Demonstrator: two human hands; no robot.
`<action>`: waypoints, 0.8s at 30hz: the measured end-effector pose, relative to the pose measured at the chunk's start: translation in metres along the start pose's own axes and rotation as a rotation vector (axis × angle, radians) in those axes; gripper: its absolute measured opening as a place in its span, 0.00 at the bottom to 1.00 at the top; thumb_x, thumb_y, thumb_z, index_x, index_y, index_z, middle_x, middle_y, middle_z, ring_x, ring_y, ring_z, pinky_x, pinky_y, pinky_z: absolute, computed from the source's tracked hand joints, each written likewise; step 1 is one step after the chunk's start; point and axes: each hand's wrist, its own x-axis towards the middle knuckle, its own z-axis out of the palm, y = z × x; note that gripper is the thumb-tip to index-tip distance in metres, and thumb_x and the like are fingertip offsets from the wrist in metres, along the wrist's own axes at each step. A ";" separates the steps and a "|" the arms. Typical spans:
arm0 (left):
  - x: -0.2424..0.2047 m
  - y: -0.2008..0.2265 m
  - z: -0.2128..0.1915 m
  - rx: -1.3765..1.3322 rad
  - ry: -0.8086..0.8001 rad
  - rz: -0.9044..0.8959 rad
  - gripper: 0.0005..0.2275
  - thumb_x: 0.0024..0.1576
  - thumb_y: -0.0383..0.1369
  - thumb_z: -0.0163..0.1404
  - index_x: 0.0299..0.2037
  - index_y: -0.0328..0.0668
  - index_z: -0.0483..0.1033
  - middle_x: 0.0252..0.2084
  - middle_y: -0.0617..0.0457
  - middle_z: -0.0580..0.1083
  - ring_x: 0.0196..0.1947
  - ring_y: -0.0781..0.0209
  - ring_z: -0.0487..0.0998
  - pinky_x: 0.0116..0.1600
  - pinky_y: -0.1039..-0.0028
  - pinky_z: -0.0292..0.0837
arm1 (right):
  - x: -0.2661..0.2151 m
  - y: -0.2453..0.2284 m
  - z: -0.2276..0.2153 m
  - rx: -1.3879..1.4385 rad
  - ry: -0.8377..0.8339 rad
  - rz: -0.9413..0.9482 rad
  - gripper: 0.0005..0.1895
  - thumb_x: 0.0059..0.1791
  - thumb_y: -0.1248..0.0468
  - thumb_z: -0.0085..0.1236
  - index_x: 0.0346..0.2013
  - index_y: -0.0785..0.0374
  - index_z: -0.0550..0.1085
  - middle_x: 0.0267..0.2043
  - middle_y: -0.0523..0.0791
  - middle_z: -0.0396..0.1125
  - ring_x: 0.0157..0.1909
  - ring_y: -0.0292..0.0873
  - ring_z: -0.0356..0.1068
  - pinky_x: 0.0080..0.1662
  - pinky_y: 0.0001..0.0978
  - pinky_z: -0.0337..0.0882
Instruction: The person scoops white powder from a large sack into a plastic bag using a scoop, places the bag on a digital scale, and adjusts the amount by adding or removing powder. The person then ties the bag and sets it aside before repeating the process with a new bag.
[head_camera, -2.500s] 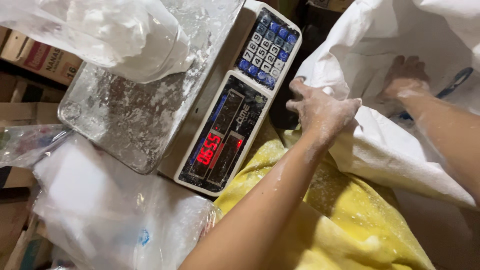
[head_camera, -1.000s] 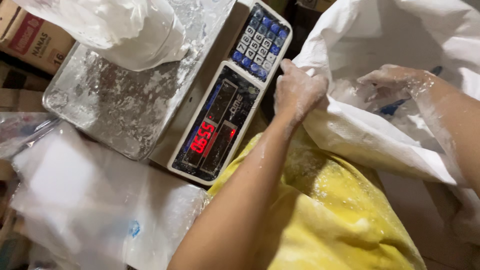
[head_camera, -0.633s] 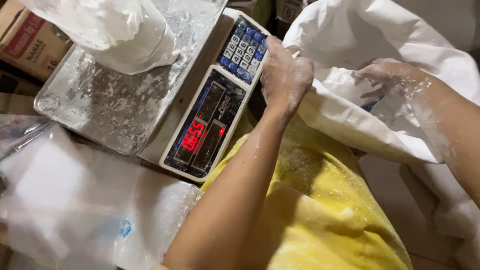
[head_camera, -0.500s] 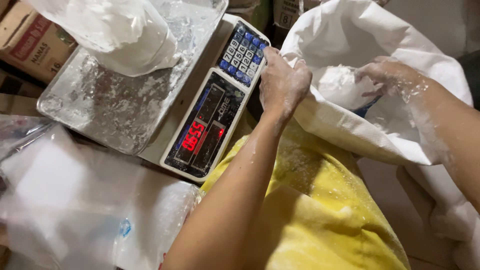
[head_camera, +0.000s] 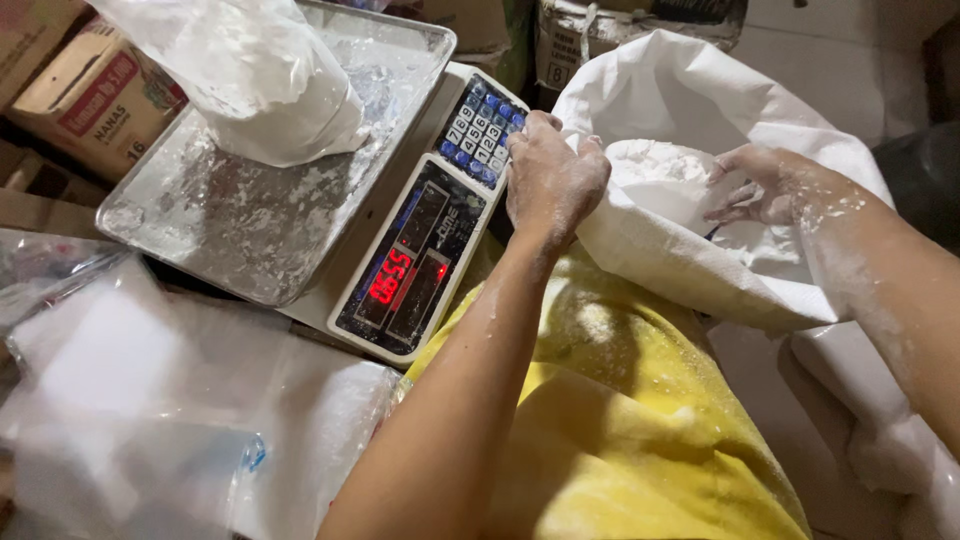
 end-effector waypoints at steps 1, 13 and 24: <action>-0.001 0.000 -0.001 0.002 0.002 0.007 0.25 0.53 0.41 0.51 0.60 0.41 0.65 0.60 0.38 0.66 0.58 0.40 0.72 0.60 0.55 0.68 | -0.004 -0.002 -0.002 -0.010 0.009 -0.002 0.34 0.46 0.69 0.54 0.65 0.72 0.57 0.64 0.62 0.54 0.55 0.61 0.71 0.49 0.40 0.82; -0.001 0.009 -0.025 -0.102 0.076 0.074 0.24 0.55 0.40 0.51 0.59 0.37 0.66 0.59 0.34 0.67 0.58 0.40 0.72 0.63 0.58 0.66 | -0.078 -0.065 -0.028 -0.043 0.056 -0.088 0.38 0.43 0.69 0.56 0.68 0.67 0.58 0.63 0.65 0.60 0.59 0.61 0.70 0.49 0.37 0.77; 0.017 0.008 -0.090 -0.206 0.213 0.023 0.23 0.54 0.40 0.53 0.57 0.39 0.67 0.58 0.34 0.68 0.57 0.38 0.72 0.62 0.56 0.67 | -0.153 -0.172 0.035 -0.195 -0.139 -0.263 0.28 0.48 0.61 0.55 0.61 0.70 0.66 0.64 0.70 0.62 0.61 0.63 0.69 0.53 0.34 0.78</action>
